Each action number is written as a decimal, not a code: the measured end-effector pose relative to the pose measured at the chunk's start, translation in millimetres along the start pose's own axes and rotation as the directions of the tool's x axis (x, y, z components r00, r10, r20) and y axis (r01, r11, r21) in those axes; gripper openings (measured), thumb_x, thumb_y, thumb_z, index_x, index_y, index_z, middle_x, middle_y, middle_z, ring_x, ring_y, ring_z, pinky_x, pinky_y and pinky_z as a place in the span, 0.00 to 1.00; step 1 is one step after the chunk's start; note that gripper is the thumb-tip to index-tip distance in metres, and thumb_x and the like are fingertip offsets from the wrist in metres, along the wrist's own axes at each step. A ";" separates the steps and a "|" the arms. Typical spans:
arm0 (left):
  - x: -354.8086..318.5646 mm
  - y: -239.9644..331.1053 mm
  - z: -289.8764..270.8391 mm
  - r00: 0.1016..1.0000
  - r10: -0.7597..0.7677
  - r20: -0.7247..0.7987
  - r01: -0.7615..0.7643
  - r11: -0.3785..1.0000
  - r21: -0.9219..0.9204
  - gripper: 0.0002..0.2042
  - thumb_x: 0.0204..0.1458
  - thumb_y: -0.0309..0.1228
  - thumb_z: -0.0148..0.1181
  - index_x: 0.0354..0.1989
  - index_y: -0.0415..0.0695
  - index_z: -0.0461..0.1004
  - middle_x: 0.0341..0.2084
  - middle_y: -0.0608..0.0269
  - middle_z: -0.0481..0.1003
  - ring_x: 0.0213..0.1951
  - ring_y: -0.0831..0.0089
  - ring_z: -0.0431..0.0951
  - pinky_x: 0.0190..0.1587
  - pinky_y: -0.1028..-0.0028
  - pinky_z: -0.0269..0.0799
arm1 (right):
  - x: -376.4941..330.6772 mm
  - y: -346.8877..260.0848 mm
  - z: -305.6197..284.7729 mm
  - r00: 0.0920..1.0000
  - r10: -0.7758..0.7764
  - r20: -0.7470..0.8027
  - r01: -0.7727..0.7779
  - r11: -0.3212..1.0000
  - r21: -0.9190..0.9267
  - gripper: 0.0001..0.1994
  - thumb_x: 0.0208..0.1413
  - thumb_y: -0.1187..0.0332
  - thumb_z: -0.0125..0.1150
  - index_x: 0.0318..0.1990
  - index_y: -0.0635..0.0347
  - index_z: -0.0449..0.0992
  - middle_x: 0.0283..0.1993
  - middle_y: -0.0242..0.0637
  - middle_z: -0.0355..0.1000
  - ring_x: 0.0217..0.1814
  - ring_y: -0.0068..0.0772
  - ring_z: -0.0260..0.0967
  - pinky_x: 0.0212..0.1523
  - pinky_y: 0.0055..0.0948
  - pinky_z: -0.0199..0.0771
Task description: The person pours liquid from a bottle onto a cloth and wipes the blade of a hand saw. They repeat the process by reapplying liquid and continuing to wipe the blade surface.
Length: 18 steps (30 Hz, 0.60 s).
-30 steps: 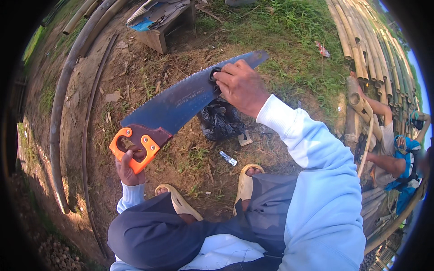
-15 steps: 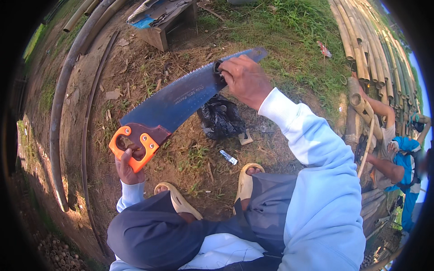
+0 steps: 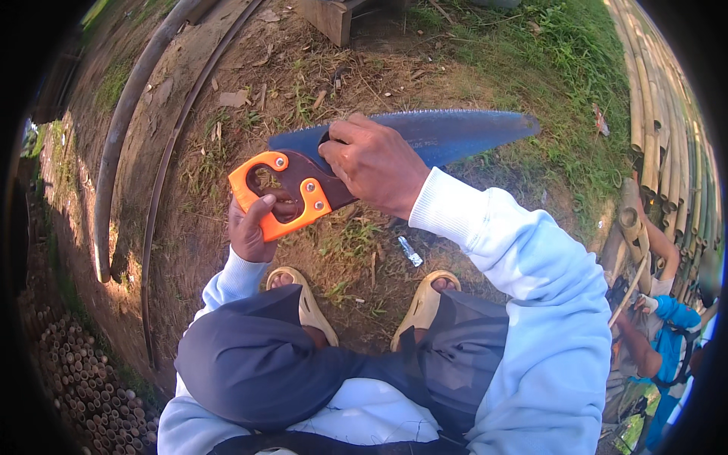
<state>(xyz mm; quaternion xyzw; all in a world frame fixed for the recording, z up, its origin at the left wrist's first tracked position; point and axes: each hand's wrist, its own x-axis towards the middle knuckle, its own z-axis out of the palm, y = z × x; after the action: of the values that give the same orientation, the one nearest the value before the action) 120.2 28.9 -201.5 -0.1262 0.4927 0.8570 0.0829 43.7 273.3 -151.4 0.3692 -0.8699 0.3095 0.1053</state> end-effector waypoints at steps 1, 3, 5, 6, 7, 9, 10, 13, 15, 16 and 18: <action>0.9 0.6 0.9 1.000 -0.010 0.006 0.010 1.000 0.010 0.24 0.56 0.20 0.56 0.61 0.37 0.59 0.42 0.43 0.79 0.37 0.56 0.86 0.41 0.59 0.86 | 5.4 -2.2 3.6 1.000 -0.014 0.001 0.014 0.999 0.037 0.11 0.49 0.75 0.69 0.41 0.64 0.83 0.37 0.40 0.75 0.40 0.43 0.74 0.41 0.38 0.76; 2.9 1.4 2.8 0.999 -0.042 0.026 0.042 0.999 -0.001 0.23 0.56 0.18 0.56 0.60 0.40 0.58 0.42 0.43 0.79 0.37 0.54 0.86 0.42 0.59 0.87 | 15.4 -2.6 10.3 1.000 -0.001 0.011 0.000 0.998 0.061 0.09 0.51 0.73 0.68 0.40 0.63 0.83 0.36 0.40 0.74 0.39 0.44 0.74 0.40 0.39 0.76; 2.3 0.9 4.4 0.998 -0.037 0.053 0.037 0.999 0.004 0.23 0.56 0.18 0.56 0.60 0.40 0.59 0.41 0.45 0.79 0.37 0.56 0.86 0.42 0.60 0.87 | 23.2 0.1 15.9 1.000 -0.020 -0.009 0.021 0.998 0.058 0.08 0.52 0.73 0.67 0.40 0.63 0.82 0.35 0.40 0.73 0.39 0.45 0.74 0.40 0.40 0.76; 2.2 0.3 5.3 0.998 -0.032 0.055 0.031 0.999 0.019 0.24 0.56 0.18 0.56 0.60 0.40 0.59 0.41 0.46 0.79 0.37 0.56 0.86 0.42 0.60 0.87 | 25.5 1.5 18.0 1.000 -0.003 -0.007 0.003 0.998 0.068 0.08 0.53 0.72 0.66 0.39 0.65 0.82 0.34 0.40 0.72 0.39 0.45 0.73 0.39 0.40 0.75; 2.4 -0.3 6.0 0.998 -0.031 0.050 0.029 0.999 0.036 0.24 0.55 0.18 0.56 0.60 0.40 0.59 0.40 0.46 0.79 0.37 0.57 0.86 0.42 0.60 0.87 | 26.0 2.4 18.3 1.000 0.002 0.012 -0.003 0.998 0.056 0.08 0.53 0.73 0.66 0.39 0.65 0.82 0.35 0.40 0.73 0.39 0.45 0.74 0.40 0.40 0.76; 2.1 -1.4 6.8 0.998 -0.010 0.059 0.007 0.999 0.050 0.24 0.55 0.18 0.57 0.60 0.40 0.59 0.40 0.47 0.79 0.38 0.58 0.86 0.42 0.61 0.87 | 23.4 2.9 16.1 0.999 -0.036 -0.006 0.036 0.998 0.057 0.08 0.52 0.75 0.65 0.40 0.65 0.82 0.36 0.41 0.73 0.40 0.45 0.74 0.41 0.40 0.76; 2.0 -1.6 6.6 0.998 -0.005 0.062 0.001 0.998 0.061 0.24 0.55 0.18 0.57 0.60 0.40 0.59 0.39 0.48 0.79 0.38 0.59 0.85 0.42 0.62 0.87 | 20.2 1.9 13.1 1.000 -0.019 0.013 0.018 0.998 0.061 0.08 0.52 0.76 0.65 0.40 0.65 0.82 0.37 0.41 0.74 0.40 0.45 0.74 0.42 0.39 0.77; 1.6 -0.3 4.2 0.999 -0.004 0.043 0.001 0.997 0.078 0.25 0.54 0.18 0.57 0.61 0.40 0.59 0.39 0.48 0.79 0.38 0.59 0.85 0.42 0.63 0.86 | 8.4 -3.0 0.5 0.999 -0.025 0.035 0.022 0.995 0.097 0.09 0.51 0.78 0.64 0.41 0.66 0.82 0.38 0.42 0.75 0.41 0.45 0.75 0.45 0.39 0.77; 1.4 -1.4 4.1 0.997 -0.013 0.073 0.008 0.997 0.074 0.25 0.54 0.18 0.56 0.61 0.40 0.59 0.39 0.48 0.79 0.38 0.60 0.85 0.42 0.63 0.86 | 7.1 -4.1 -4.4 0.974 0.119 0.191 -0.135 0.988 0.073 0.10 0.51 0.79 0.64 0.42 0.65 0.83 0.39 0.42 0.75 0.42 0.46 0.75 0.47 0.38 0.78; 1.9 -2.5 5.2 0.995 -0.018 0.095 0.011 0.997 0.070 0.25 0.54 0.18 0.56 0.61 0.40 0.59 0.39 0.48 0.79 0.38 0.60 0.85 0.42 0.63 0.86 | 9.3 -3.7 -3.9 0.985 0.093 0.143 -0.107 0.990 0.090 0.09 0.51 0.78 0.65 0.40 0.66 0.82 0.38 0.42 0.75 0.42 0.46 0.75 0.46 0.38 0.77; 2.8 -4.1 8.6 0.994 -0.029 0.104 0.020 0.997 0.080 0.25 0.54 0.18 0.56 0.61 0.40 0.59 0.39 0.48 0.79 0.38 0.59 0.85 0.42 0.63 0.86 | 15.7 -1.3 -0.2 0.999 -0.021 0.047 0.015 0.994 0.106 0.08 0.51 0.78 0.65 0.40 0.65 0.81 0.38 0.42 0.76 0.42 0.46 0.75 0.45 0.38 0.77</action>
<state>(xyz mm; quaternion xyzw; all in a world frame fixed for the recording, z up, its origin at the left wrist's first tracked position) 117.5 38.5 -201.5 -0.0836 0.5193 0.8414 0.1242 33.5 263.7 -144.1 0.3894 -0.8514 0.3450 0.0675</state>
